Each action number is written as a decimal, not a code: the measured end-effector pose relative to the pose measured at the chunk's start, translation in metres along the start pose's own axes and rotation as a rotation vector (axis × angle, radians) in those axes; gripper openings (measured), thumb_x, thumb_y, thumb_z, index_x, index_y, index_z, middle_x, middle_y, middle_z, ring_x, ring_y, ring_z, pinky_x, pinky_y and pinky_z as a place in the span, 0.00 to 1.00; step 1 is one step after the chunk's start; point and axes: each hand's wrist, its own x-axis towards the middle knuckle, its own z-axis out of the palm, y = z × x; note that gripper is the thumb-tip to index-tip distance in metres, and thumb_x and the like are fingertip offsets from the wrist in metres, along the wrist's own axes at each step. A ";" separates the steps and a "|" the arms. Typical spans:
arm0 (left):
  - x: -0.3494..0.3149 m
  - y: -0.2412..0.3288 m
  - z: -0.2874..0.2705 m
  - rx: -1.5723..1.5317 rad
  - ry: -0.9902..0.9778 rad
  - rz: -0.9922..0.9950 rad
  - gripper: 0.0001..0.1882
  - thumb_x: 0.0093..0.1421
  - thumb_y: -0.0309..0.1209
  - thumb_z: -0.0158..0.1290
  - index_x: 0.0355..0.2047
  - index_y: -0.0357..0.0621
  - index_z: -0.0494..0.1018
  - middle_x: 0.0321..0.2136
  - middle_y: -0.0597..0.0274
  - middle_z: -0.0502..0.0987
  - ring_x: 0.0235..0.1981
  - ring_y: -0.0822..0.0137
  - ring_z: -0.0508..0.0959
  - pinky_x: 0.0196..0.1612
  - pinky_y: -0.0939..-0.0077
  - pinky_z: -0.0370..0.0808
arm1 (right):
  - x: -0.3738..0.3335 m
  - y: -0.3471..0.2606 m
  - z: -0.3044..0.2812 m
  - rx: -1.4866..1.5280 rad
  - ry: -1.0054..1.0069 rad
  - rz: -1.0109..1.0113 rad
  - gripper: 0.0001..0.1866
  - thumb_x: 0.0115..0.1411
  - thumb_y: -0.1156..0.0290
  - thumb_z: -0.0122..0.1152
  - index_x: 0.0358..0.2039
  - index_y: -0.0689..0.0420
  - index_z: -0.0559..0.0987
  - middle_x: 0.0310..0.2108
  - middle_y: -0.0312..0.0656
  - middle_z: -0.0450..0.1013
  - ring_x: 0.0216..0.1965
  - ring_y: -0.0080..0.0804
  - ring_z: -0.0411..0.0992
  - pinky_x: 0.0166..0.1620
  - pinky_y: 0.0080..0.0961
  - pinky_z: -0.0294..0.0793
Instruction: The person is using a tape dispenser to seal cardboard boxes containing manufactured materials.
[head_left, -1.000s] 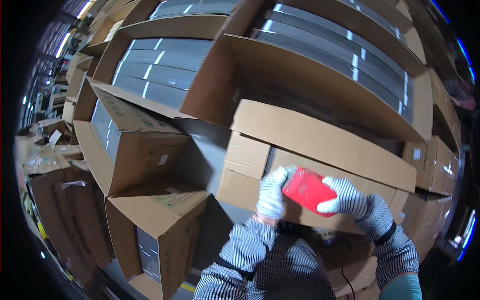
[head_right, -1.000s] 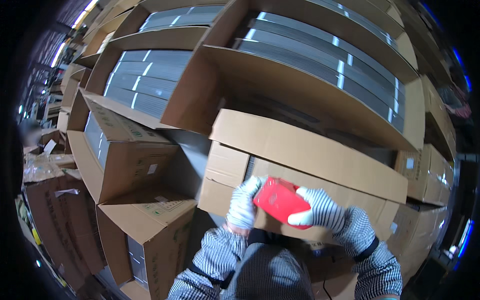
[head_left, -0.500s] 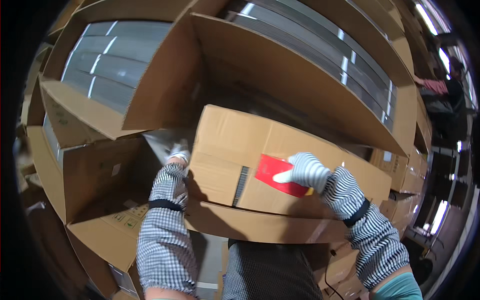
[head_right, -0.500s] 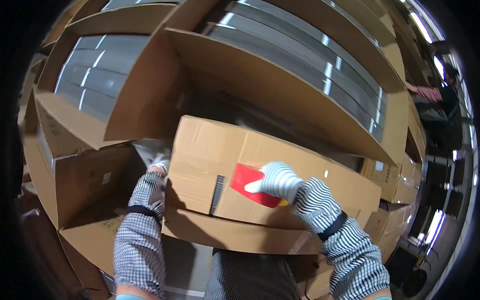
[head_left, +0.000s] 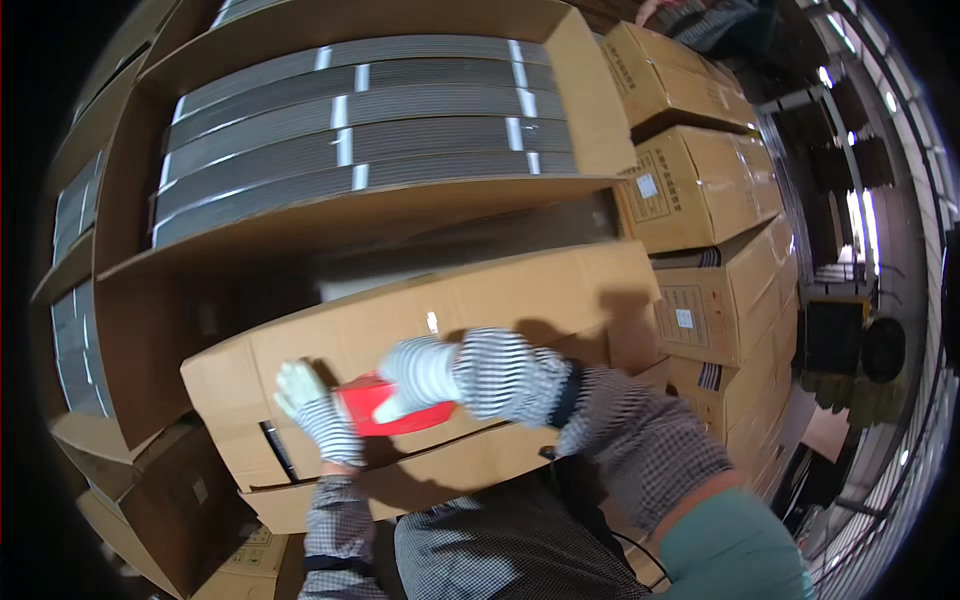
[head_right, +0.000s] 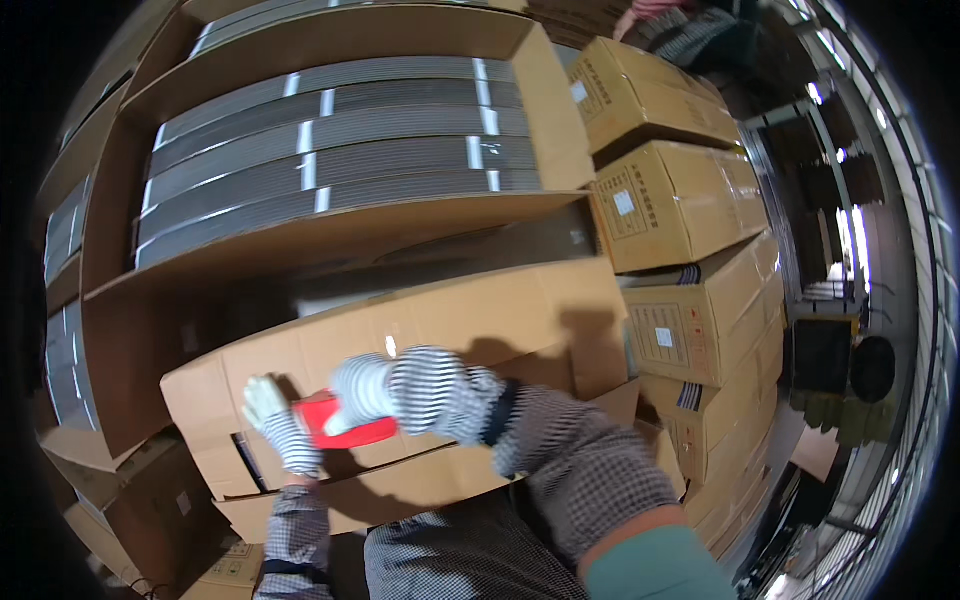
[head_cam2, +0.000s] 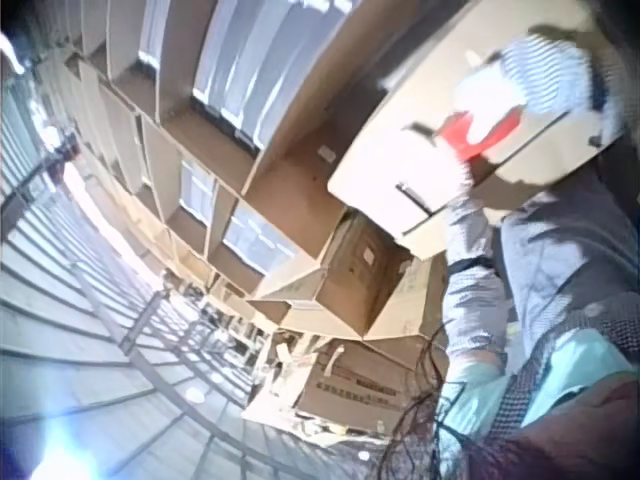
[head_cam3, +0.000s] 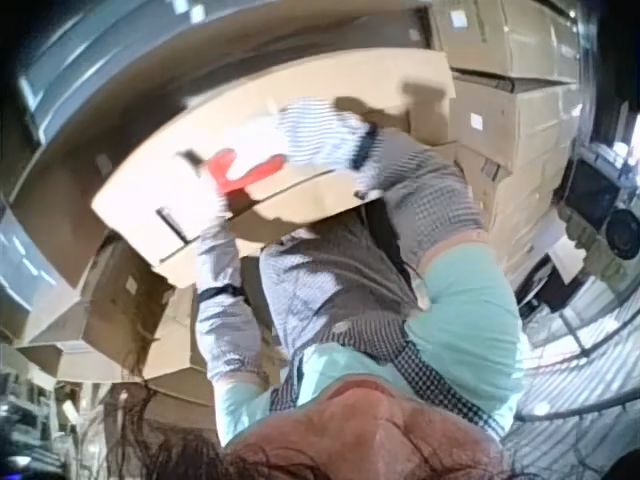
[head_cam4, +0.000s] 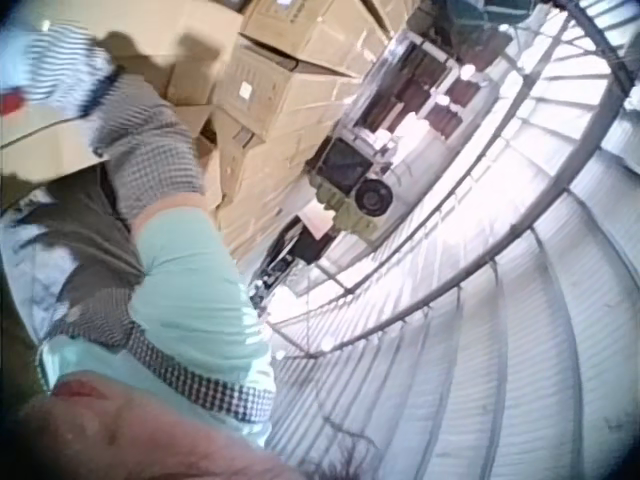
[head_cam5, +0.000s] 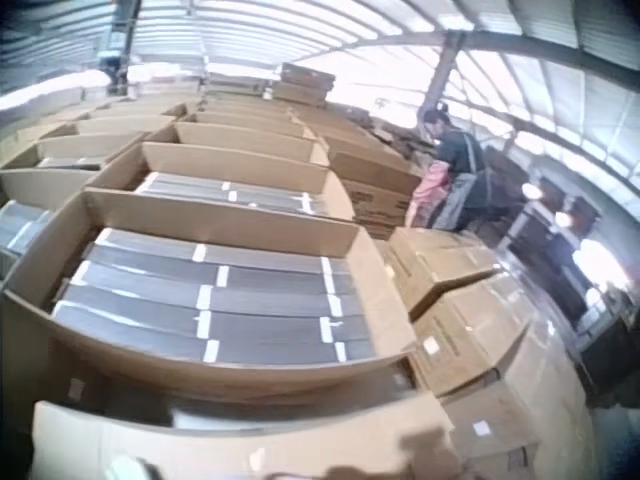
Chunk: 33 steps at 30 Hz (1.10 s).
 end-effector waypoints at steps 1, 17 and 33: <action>-0.004 0.058 0.004 0.009 -0.053 0.092 0.45 0.59 0.48 0.49 0.72 0.37 0.50 0.73 0.41 0.47 0.74 0.41 0.45 0.73 0.39 0.35 | -0.036 0.053 0.001 0.034 0.027 -0.030 0.36 0.52 0.37 0.66 0.44 0.61 0.83 0.38 0.56 0.80 0.41 0.54 0.80 0.47 0.44 0.78; 0.027 0.654 0.116 -0.521 -0.213 0.777 0.26 0.63 0.32 0.47 0.62 0.43 0.68 0.65 0.52 0.68 0.70 0.54 0.61 0.74 0.44 0.45 | -0.243 0.596 0.170 0.094 0.521 0.696 0.29 0.53 0.44 0.65 0.42 0.57 0.82 0.38 0.52 0.81 0.42 0.51 0.79 0.47 0.43 0.77; -0.061 0.283 -0.052 -2.498 -0.942 -0.753 0.21 0.72 0.37 0.47 0.58 0.36 0.73 0.55 0.57 0.78 0.56 0.64 0.76 0.62 0.70 0.70 | -0.248 0.175 0.113 0.790 0.559 0.037 0.24 0.46 0.63 0.80 0.40 0.62 0.81 0.30 0.34 0.78 0.33 0.22 0.74 0.41 0.26 0.76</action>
